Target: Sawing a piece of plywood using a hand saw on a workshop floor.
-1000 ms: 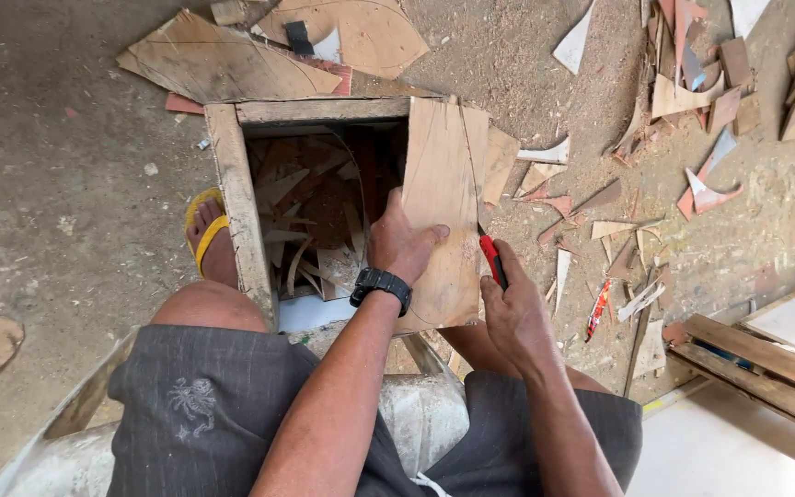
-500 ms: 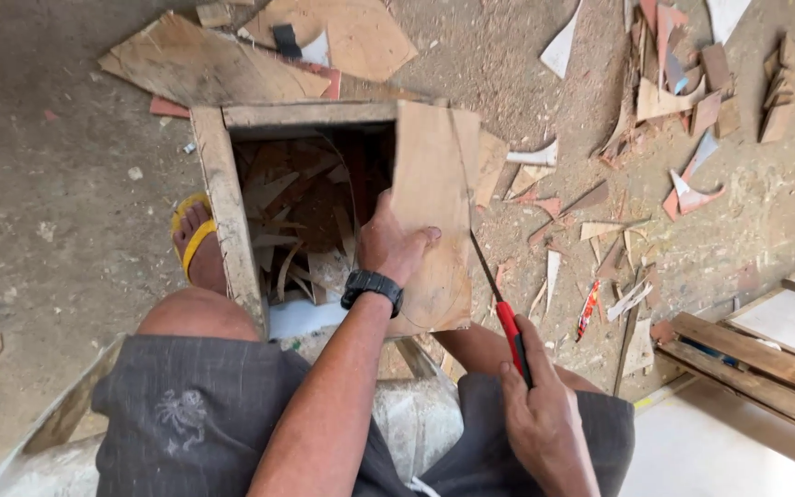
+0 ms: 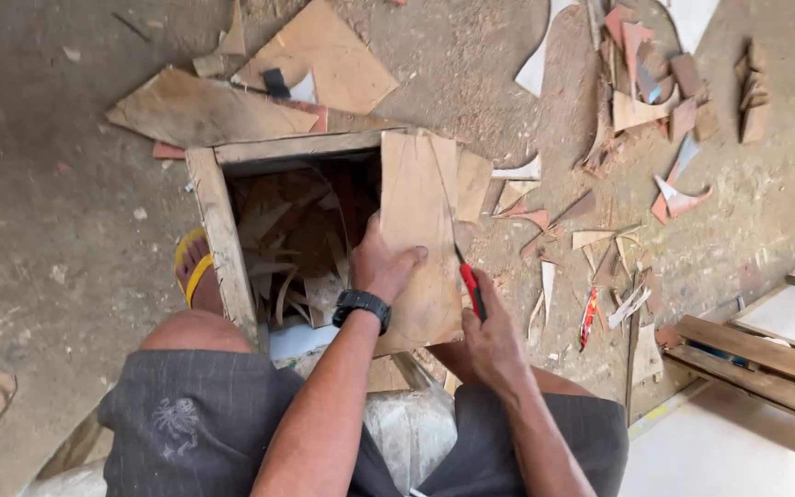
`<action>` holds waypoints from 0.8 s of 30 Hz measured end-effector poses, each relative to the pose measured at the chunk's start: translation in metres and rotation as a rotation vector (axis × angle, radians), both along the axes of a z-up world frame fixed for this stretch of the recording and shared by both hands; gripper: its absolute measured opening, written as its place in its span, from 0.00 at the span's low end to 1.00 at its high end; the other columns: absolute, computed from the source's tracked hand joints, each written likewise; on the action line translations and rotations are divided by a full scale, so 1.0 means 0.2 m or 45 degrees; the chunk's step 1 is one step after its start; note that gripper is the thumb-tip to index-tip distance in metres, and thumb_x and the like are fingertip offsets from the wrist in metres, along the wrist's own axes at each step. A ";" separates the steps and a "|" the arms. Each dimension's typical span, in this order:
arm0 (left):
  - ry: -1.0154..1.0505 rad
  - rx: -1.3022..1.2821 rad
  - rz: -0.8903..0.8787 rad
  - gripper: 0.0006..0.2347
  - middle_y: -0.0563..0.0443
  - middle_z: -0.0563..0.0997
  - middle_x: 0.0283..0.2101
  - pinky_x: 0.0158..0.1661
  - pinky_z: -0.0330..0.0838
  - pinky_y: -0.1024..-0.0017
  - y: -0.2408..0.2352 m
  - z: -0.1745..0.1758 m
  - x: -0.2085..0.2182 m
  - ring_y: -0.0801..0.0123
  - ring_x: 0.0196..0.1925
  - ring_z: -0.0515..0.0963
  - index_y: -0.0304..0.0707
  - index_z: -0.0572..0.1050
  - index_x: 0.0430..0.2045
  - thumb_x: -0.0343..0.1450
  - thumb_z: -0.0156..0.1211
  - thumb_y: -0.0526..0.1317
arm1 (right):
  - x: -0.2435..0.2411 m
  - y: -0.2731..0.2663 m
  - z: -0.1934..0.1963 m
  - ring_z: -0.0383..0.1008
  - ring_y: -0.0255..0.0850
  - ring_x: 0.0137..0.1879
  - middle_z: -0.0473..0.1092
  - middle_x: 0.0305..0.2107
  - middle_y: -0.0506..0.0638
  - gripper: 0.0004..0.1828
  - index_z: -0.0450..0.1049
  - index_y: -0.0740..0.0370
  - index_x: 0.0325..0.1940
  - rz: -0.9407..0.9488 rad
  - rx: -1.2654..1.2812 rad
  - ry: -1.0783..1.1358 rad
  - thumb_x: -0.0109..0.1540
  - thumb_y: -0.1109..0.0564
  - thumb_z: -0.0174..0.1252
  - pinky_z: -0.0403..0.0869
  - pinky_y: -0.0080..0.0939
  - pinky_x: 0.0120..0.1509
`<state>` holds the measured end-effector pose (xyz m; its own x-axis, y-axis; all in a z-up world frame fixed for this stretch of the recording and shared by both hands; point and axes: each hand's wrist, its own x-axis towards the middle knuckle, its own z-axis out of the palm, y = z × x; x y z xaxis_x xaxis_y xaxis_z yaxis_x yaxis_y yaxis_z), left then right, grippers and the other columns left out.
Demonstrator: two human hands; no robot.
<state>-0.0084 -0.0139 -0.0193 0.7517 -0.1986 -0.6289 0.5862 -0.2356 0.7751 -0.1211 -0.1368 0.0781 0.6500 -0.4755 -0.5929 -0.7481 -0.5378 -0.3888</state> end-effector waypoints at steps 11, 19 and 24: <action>-0.340 0.364 -0.545 0.36 0.36 0.69 0.65 0.59 0.70 0.46 0.18 0.36 0.03 0.42 0.65 0.72 0.45 0.46 0.74 0.71 0.59 0.46 | -0.01 0.15 0.07 0.70 0.71 0.62 0.66 0.58 0.72 0.35 0.46 0.35 0.80 0.099 -0.082 0.068 0.67 0.49 0.40 0.68 0.67 0.67; -0.792 0.496 -1.034 0.20 0.43 0.80 0.39 0.41 0.79 0.50 0.39 0.47 -0.25 0.43 0.43 0.84 0.42 0.70 0.51 0.68 0.59 0.50 | -0.07 0.10 0.00 0.68 0.68 0.64 0.64 0.64 0.67 0.35 0.46 0.34 0.79 0.126 -0.083 0.052 0.66 0.48 0.41 0.68 0.64 0.68; -0.975 0.427 -1.193 0.12 0.38 0.79 0.33 0.35 0.79 0.49 0.48 0.31 -0.52 0.36 0.38 0.83 0.38 0.73 0.38 0.67 0.59 0.45 | -0.07 0.16 0.13 0.70 0.69 0.62 0.66 0.60 0.71 0.35 0.46 0.38 0.79 0.063 -0.014 0.026 0.67 0.54 0.41 0.71 0.63 0.66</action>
<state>-0.1129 0.0816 0.0437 0.6027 -0.7680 -0.2166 -0.4861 -0.5687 0.6635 -0.1354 -0.1045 0.1037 0.6609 -0.4498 -0.6008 -0.7280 -0.5786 -0.3677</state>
